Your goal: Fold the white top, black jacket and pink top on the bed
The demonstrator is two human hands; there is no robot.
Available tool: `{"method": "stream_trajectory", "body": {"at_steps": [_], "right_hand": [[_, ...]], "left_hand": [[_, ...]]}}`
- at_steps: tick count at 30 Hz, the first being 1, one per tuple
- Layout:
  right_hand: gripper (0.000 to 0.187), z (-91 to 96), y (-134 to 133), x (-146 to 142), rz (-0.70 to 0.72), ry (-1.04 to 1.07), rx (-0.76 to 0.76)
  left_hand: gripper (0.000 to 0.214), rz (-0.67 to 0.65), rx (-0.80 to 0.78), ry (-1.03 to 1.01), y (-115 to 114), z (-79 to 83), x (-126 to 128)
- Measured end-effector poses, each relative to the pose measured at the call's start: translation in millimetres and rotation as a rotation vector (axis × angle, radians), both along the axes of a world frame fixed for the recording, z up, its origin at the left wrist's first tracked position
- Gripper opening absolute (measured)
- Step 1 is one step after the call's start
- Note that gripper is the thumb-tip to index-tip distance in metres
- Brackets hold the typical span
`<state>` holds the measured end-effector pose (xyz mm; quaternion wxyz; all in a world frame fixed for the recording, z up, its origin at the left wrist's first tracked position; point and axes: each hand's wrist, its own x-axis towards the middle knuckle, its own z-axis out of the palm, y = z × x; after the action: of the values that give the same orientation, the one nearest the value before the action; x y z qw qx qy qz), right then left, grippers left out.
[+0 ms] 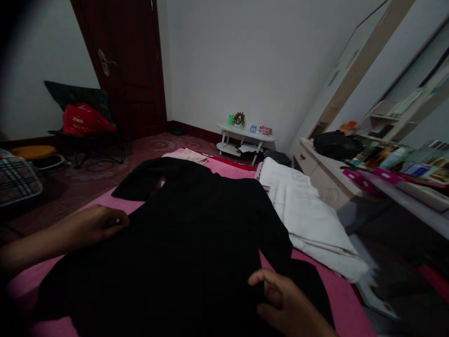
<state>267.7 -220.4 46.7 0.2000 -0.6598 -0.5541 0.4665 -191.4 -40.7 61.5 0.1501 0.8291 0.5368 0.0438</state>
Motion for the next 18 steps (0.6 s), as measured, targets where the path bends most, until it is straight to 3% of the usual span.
{"method": "stream_trajectory", "body": {"at_steps": [3,5,9,12,15,18], "right_hand": [[0.035,4.4,4,-8,0.072,-0.083,-0.05],[0.029,13.8,20,-10,0.07,-0.166,0.015],[0.026,27.4,84,0,0.018,-0.471,0.386],[0.036,17.7,140,15,-0.118,-0.814,0.57],[0.056,2.5,182,25,-0.21,-0.994,0.451],[0.059,-4.0,202,28,-0.171,-1.015,0.326]], "left_hand": [[0.021,-0.048,0.024,0.265,-2,-3.7,12],[0.018,-0.071,0.102,0.33,0,0.2,33],[0.025,-0.228,0.168,0.1,19,7.1,97],[0.037,-0.296,0.214,-0.113,44,-5.9,145],[0.046,-0.281,0.256,-0.205,77,-31.9,174],[0.048,-0.209,0.259,-0.165,110,-57.9,178]]}}
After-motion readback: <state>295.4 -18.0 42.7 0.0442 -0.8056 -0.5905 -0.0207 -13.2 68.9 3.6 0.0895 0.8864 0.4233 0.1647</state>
